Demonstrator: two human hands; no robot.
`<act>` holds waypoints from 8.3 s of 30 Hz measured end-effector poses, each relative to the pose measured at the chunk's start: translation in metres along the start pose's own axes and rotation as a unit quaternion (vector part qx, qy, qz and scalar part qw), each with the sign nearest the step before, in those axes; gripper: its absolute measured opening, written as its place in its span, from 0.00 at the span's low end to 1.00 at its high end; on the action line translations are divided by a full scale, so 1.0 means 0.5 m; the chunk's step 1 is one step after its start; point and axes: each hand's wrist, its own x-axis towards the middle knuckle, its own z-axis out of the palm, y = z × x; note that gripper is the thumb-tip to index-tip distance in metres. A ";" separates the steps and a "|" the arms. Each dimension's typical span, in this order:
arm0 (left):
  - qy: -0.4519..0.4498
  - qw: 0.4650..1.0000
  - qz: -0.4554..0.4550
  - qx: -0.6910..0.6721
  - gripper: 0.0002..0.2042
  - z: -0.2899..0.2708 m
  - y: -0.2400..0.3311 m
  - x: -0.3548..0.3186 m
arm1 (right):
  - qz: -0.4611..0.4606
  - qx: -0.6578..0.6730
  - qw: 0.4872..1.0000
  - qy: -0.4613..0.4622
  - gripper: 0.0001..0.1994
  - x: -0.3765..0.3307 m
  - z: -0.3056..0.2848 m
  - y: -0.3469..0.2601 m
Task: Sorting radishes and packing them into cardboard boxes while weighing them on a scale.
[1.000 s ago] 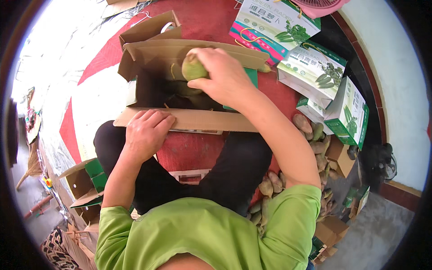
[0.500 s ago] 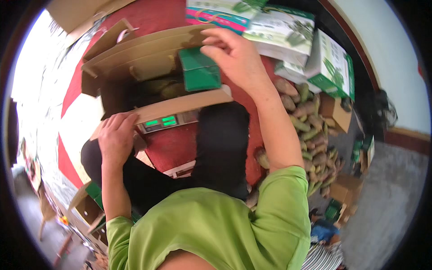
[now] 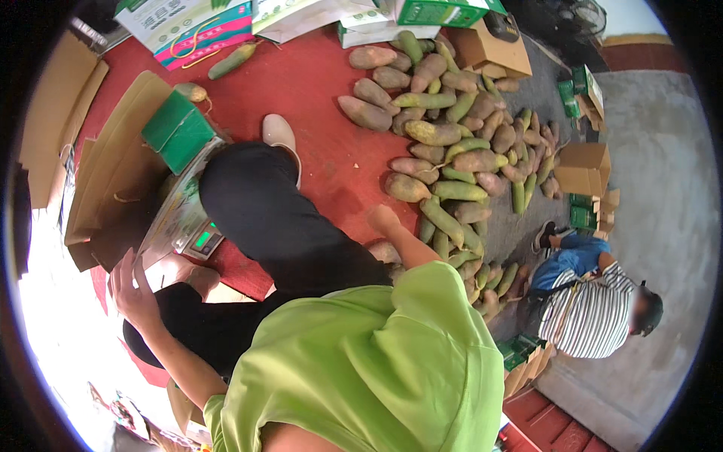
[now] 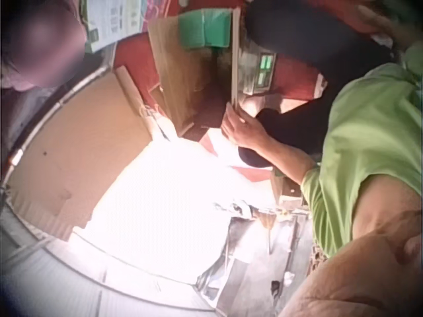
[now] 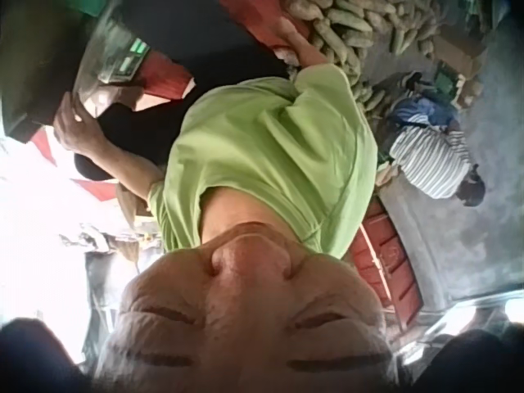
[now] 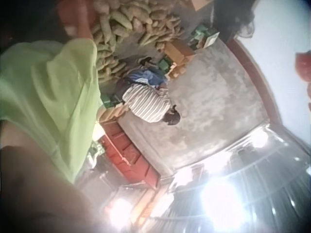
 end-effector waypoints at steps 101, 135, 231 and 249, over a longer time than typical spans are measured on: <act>0.146 0.988 0.034 -0.039 0.12 -0.012 0.001 0.002 | 0.007 0.649 0.733 0.204 0.09 0.045 -0.225 -0.005; 0.148 0.979 -0.126 0.056 0.17 -0.009 -0.020 -0.016 | -0.098 0.402 0.903 0.112 0.08 0.173 0.167 -0.009; 0.168 0.976 0.011 0.141 0.14 0.010 -0.101 -0.020 | 0.600 0.423 0.671 -0.100 0.31 -0.339 0.150 0.188; 0.171 0.981 0.001 0.095 0.14 0.016 -0.110 -0.015 | 0.574 0.688 0.445 0.004 0.17 -0.431 0.142 0.215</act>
